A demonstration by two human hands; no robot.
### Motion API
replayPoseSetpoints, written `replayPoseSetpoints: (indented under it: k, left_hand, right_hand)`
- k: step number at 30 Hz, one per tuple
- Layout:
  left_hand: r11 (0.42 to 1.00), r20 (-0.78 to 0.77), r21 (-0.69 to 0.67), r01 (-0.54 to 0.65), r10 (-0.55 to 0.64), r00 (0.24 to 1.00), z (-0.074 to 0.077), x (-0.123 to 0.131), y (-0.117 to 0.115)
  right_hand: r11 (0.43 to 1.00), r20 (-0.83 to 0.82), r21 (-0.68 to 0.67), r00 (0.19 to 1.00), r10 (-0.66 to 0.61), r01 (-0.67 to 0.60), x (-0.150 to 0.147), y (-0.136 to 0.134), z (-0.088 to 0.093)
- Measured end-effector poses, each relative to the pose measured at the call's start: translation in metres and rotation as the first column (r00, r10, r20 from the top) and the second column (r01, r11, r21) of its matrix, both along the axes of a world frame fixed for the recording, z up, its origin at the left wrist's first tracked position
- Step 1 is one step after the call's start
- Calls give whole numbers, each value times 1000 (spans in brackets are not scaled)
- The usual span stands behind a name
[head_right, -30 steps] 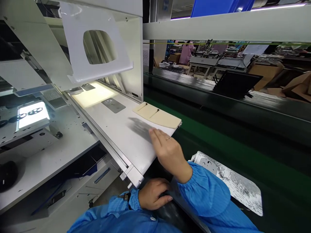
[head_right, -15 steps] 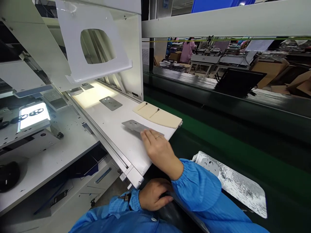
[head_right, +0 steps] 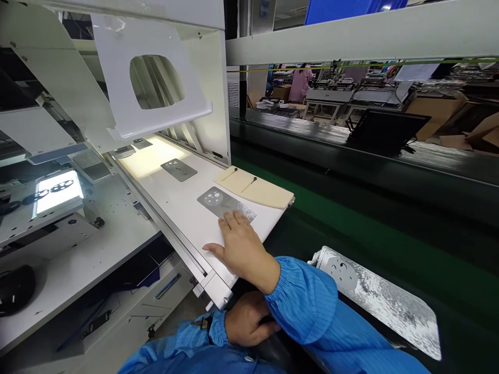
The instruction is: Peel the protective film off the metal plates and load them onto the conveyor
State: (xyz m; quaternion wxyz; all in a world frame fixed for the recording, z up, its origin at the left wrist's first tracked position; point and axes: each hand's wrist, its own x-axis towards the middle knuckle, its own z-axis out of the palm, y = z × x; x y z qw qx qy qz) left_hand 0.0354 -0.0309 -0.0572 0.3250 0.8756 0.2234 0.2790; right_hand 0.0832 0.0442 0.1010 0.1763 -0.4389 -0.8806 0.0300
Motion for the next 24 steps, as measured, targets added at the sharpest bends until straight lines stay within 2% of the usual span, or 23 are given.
replayPoseSetpoints:
  k: [3, 8, 15, 20, 24]
  left_hand:
    - [999, 36, -33, -35, 36, 999, -6, 2, 0]
    - [999, 74, -20, -27, 28, 997, -10, 2, 1]
    - [1000, 87, 19, -23, 21, 996, -2, 1, 1]
    - [997, 168, 70, -45, 33, 985, 6, -1, 1]
    - [998, 130, 52, -41, 34, 991, 7, -3, -1]
  right_hand:
    - [1000, -14, -18, 1000, 0, 0, -1, 5, 0]
    - [996, 13, -86, 1000, -27, 28, -2, 10, 5]
    - [994, 18, -106, 1000, -20, 22, -3, 12, 9]
    - [991, 22, -130, 999, -43, 45, -5, 12, 9]
    - [994, 25, -101, 999, -37, 39, -5, 13, 10]
